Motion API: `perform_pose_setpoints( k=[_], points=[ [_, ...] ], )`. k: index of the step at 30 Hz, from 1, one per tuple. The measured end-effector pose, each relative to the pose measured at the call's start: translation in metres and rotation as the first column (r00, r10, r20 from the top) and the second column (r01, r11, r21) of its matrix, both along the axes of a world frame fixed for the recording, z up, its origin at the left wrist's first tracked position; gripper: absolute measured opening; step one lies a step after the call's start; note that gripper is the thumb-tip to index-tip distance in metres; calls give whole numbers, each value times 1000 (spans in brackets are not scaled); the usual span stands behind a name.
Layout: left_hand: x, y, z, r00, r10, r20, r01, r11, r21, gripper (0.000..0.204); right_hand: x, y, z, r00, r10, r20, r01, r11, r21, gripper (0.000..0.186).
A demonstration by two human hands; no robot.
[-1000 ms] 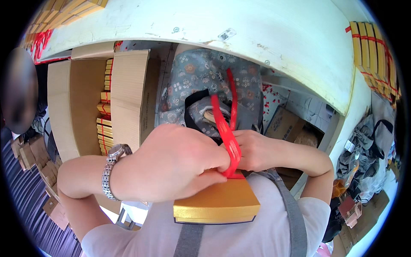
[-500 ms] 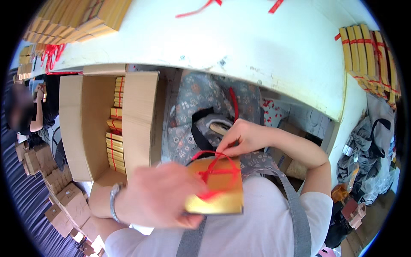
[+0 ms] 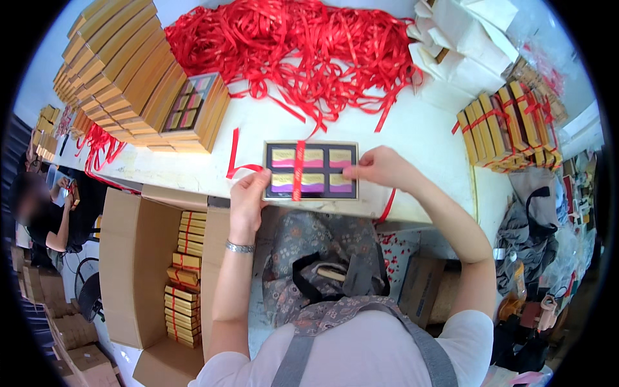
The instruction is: The person ties red ribbons around small rectangular boxes. They pick up a box, wrap the ribbon around it, and tie a knot to secure it. The process is repeated for multiple boxes on a table.
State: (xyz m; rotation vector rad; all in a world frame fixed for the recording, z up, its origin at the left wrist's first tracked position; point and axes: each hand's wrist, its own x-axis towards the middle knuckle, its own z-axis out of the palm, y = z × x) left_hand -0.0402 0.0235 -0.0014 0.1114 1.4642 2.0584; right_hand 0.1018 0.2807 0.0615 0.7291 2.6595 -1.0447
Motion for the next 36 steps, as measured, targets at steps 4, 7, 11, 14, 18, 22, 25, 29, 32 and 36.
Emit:
perform_pose_setpoints(
  k=[4, 7, 11, 14, 18, 22, 25, 29, 32, 36],
  points=[
    [5, 13, -3, 956, 16, -294, -82, 973, -215, 20, -7, 20, -21, 995, 16, 95, -8, 996, -87, 54],
    [8, 18, -12, 945, 186, -268, -235, 958, -165, 15, -9, 27, -34, 995, 24, 95, -6, 981, -192, 55],
    [11, 30, -20, 830, 348, -437, -432, 896, -107, 19, -11, 25, -39, 987, -3, 161, 32, 983, -178, 58],
    [15, 37, -16, 719, 424, -551, -508, 861, -1, 14, -8, 18, -21, 995, 42, 95, -39, 999, -34, 53],
    [19, 38, 4, 780, 464, -420, -464, 879, 108, 9, -6, 1, 28, 961, 249, -119, -212, 942, 260, 38],
    [17, 41, 27, 778, 234, -584, -329, 942, -61, 19, -51, -16, 72, 849, 493, -189, -487, 870, 82, 23],
    [10, 53, 37, 803, 101, -587, -271, 940, -209, 18, -92, -38, 83, 795, 599, -96, -591, 800, 102, 22],
    [1, 65, 34, 922, -9, -388, -53, 988, -147, 15, -112, -58, 86, 856, 489, -167, -504, 862, -59, 25],
    [4, 66, 26, 853, -224, -471, 153, 971, -184, 21, -110, -60, 85, 869, 416, -269, -424, 905, 30, 29],
    [10, 64, 22, 798, -280, -533, 218, 960, -178, 33, -114, -42, 72, 611, 665, -429, -731, 682, 14, 39]
  ],
)
